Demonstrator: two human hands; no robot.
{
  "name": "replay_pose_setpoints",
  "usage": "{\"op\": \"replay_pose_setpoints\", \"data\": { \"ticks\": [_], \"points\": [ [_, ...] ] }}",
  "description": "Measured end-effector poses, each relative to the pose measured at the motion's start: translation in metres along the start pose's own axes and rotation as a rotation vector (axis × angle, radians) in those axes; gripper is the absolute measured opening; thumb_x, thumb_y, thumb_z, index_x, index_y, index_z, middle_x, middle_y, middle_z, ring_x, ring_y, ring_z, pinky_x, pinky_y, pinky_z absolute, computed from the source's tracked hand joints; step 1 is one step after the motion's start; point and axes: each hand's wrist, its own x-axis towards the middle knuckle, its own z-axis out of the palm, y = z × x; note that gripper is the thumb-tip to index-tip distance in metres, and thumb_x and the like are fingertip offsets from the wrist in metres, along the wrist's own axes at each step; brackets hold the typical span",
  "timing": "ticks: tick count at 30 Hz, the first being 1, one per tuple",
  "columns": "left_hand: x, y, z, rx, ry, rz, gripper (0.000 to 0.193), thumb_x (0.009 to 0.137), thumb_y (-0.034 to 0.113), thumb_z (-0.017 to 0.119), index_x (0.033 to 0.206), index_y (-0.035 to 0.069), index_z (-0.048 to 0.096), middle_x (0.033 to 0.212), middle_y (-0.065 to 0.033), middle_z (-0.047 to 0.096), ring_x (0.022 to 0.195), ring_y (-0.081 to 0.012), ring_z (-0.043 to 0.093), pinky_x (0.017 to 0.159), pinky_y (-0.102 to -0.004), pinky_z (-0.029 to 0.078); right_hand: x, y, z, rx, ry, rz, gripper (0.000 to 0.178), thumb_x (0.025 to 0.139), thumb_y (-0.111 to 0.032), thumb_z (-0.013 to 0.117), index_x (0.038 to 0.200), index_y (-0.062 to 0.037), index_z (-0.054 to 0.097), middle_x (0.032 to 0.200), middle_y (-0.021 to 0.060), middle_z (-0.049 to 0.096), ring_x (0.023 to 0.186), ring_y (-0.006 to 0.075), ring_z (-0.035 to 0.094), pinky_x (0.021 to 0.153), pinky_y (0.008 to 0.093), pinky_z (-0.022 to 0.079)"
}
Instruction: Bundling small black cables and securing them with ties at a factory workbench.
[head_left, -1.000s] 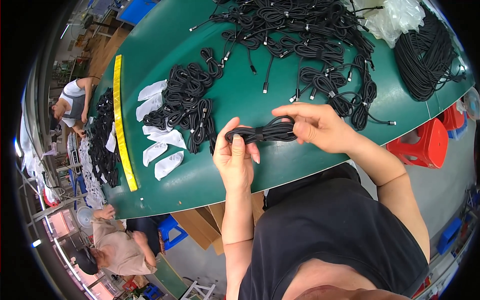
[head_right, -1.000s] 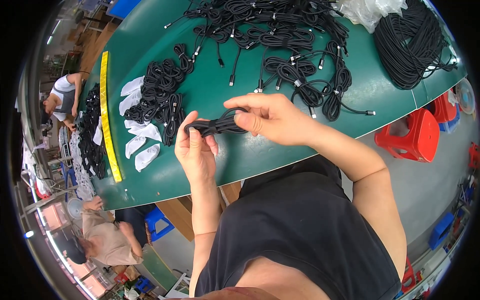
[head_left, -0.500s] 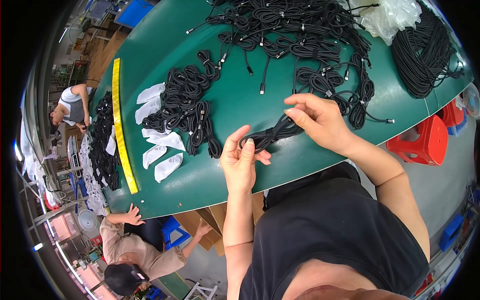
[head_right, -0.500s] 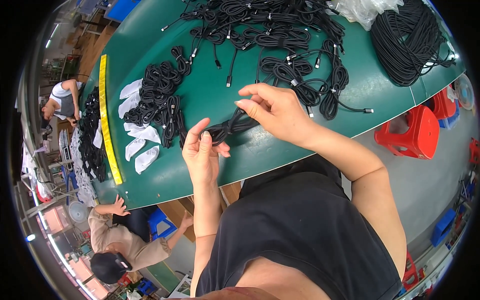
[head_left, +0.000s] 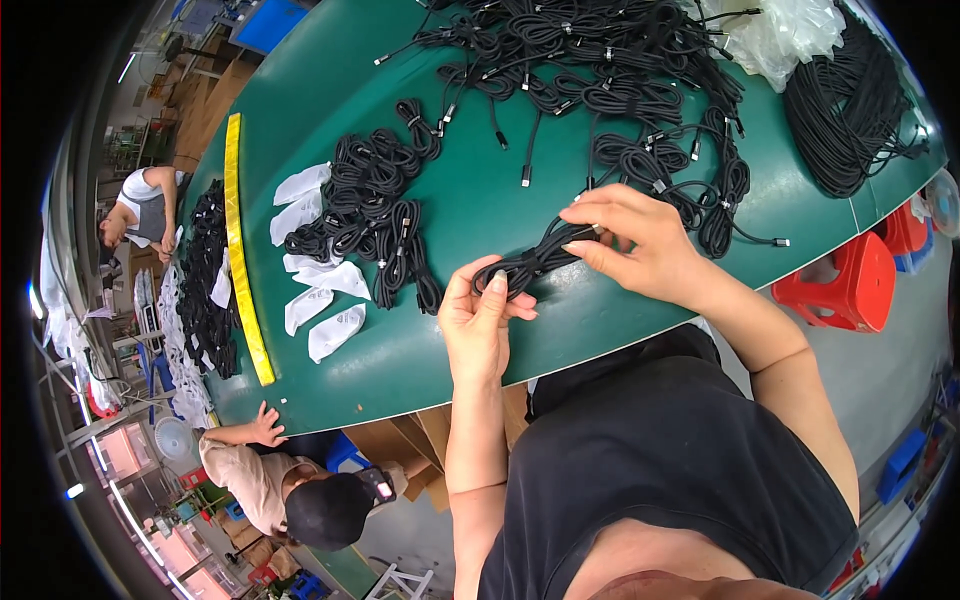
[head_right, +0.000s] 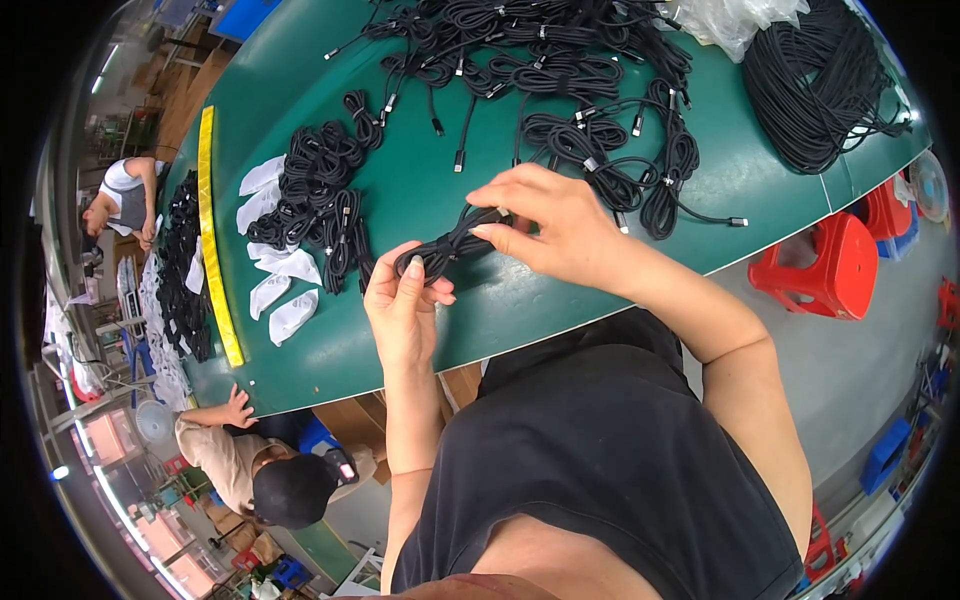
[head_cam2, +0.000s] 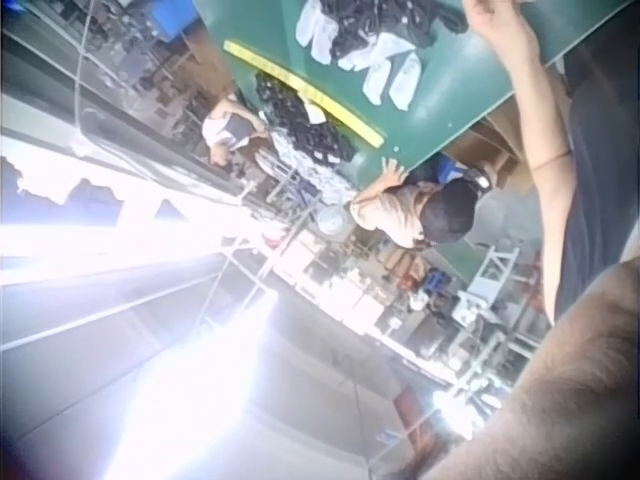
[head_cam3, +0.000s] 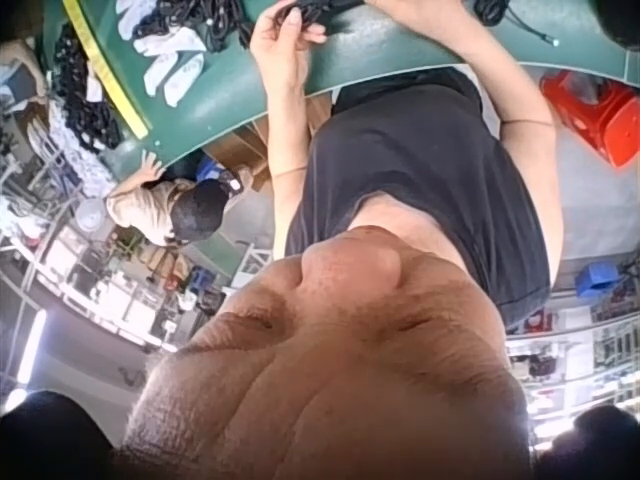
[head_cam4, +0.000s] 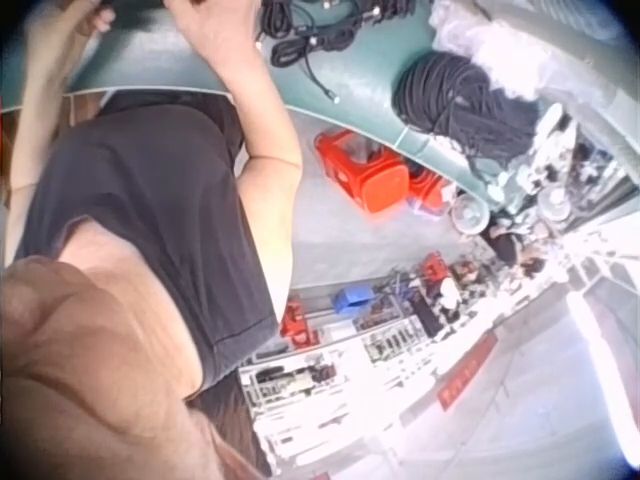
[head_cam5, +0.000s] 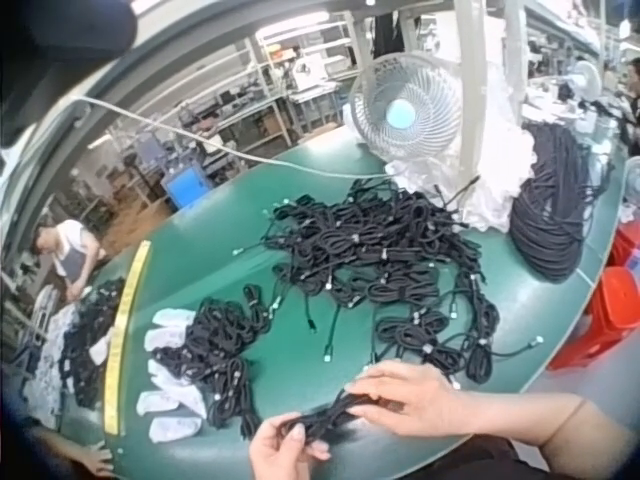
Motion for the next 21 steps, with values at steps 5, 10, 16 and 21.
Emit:
{"op": "replay_pose_setpoints", "data": {
  "ticks": [5, 10, 16, 21],
  "points": [
    [0.002, -0.005, -0.003, -0.114, -0.081, -0.084, 0.020, 0.087, 0.005, 0.055, 0.103, -0.003, 0.049, 0.083, -0.0121, 0.060, 0.064, -0.0194, 0.063, 0.055, -0.0286, 0.054, 0.003, -0.002, -0.003, -0.144, 0.004, -0.183, 0.020, 0.073, -0.011, 0.070, 0.092, -0.0059, 0.066, 0.107, 0.0086, 0.054, 0.072, 0.0130, 0.056, 0.065, 0.0241, 0.048],
    [0.002, -0.009, 0.004, -0.224, -0.101, -0.122, 0.022, 0.087, 0.005, 0.055, 0.106, -0.003, 0.048, 0.083, -0.0126, 0.060, 0.066, -0.0208, 0.063, 0.056, -0.0307, 0.054, 0.011, 0.011, -0.005, 0.305, -0.080, -0.056, 0.011, 0.076, -0.005, 0.067, 0.087, -0.0033, 0.066, 0.117, 0.0126, 0.051, 0.105, 0.0220, 0.051, 0.084, 0.0312, 0.043],
    [0.000, -0.009, 0.012, -0.203, -0.093, -0.165, 0.028, 0.087, -0.001, 0.046, 0.114, -0.003, 0.042, 0.085, -0.0142, 0.060, 0.076, -0.0247, 0.062, 0.067, -0.0347, 0.054, 0.000, 0.015, 0.004, 0.254, -0.025, 0.071, 0.012, 0.079, -0.007, 0.063, 0.090, -0.0019, 0.062, 0.116, 0.0145, 0.051, 0.104, 0.0229, 0.053, 0.084, 0.0327, 0.045],
    [-0.001, -0.007, 0.019, -0.244, -0.012, -0.149, 0.030, 0.088, -0.002, 0.040, 0.118, -0.003, 0.037, 0.088, -0.0140, 0.060, 0.083, -0.0244, 0.061, 0.071, -0.0339, 0.053, -0.001, 0.008, 0.003, 0.163, -0.061, 0.052, 0.014, 0.079, -0.005, 0.063, 0.092, -0.0012, 0.060, 0.117, 0.0155, 0.051, 0.100, 0.0242, 0.056, 0.085, 0.0333, 0.046]
  ]
}}
